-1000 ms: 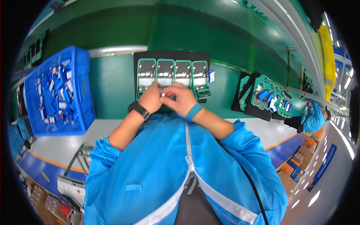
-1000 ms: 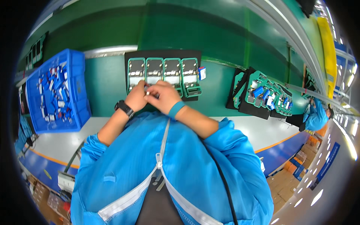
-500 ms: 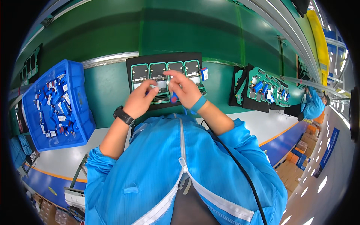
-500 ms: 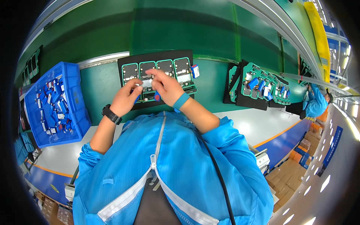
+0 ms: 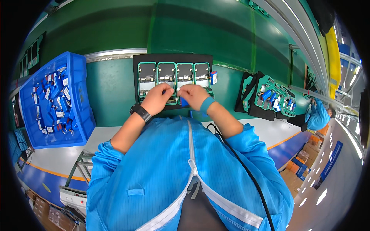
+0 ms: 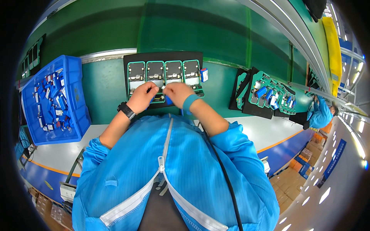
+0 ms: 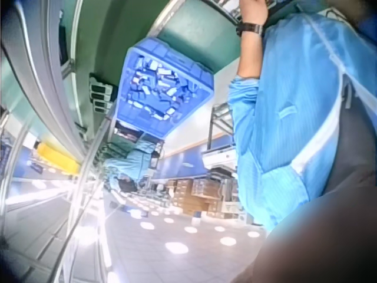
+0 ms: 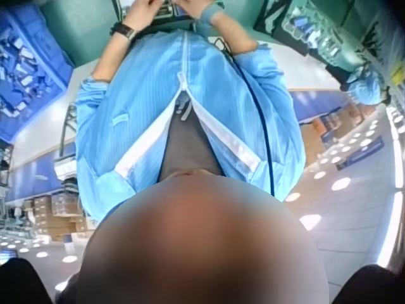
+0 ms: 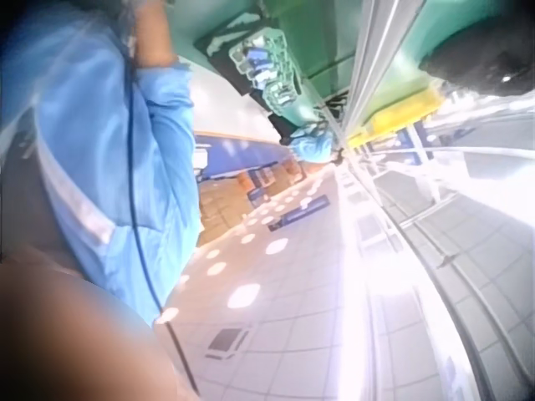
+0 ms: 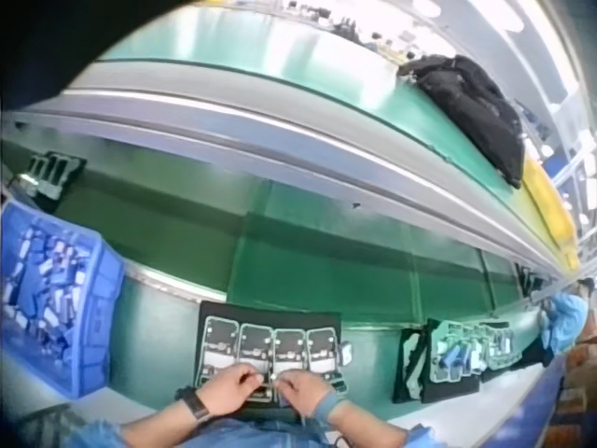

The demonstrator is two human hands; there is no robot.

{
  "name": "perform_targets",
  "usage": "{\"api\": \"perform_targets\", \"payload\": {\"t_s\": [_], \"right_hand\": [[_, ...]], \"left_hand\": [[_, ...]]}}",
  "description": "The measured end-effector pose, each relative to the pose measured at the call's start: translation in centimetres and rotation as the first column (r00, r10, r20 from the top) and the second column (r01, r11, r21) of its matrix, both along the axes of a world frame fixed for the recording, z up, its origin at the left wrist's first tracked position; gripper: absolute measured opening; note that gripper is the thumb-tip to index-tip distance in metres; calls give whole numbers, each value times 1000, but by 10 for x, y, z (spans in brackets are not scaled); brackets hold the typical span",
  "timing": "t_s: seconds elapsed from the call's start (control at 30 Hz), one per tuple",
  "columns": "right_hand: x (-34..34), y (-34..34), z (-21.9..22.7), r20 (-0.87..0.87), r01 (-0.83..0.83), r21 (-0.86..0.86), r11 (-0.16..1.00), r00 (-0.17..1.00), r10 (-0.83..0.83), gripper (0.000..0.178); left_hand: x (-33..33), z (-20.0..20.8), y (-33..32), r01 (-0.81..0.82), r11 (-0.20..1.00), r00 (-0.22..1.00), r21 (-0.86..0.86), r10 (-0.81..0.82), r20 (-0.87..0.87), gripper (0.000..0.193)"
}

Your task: Assembling small electronic modules into green plastic trays on a factory conveyor belt.

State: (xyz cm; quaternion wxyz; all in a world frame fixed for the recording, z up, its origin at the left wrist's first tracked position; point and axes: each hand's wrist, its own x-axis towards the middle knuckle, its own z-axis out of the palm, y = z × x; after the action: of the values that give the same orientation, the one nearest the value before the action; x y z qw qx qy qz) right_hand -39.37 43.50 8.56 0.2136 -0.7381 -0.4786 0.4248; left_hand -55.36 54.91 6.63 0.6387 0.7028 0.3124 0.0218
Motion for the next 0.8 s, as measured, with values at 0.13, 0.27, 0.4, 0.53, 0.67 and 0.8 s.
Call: {"api": "perform_targets", "payload": {"t_s": [0.13, 0.27, 0.4, 0.53, 0.67, 0.8], "right_hand": [[38, 6, -21, 387, -25, -340, 940, 907, 164, 30], [55, 14, -46, 472, -37, -496, 868, 827, 305, 30], [52, 32, -46, 469, -49, -632, 773, 770, 433, 31], [47, 40, -43, 500, -16, -629, 777, 757, 420, 29], [38, 49, -35, 500, 18, -644, 765, 767, 403, 27], [34, 54, -37, 522, 125, -673, 729, 779, 347, 28]], "left_hand": [[-16, -30, 15, -59, 971, 998, -233, 59, -4, 24], [-24, -20, 27, -51, 965, 997, -258, 63, 39, 23], [-30, -10, 30, -25, 985, 992, -169, 3, -130, 20], [-32, -8, 30, -119, 949, 978, -291, 62, -198, 17], [-38, -21, 27, -104, 980, 990, -168, 86, -116, 15], [-42, -23, 28, -129, 985, 990, -119, 121, -66, 14]]}}
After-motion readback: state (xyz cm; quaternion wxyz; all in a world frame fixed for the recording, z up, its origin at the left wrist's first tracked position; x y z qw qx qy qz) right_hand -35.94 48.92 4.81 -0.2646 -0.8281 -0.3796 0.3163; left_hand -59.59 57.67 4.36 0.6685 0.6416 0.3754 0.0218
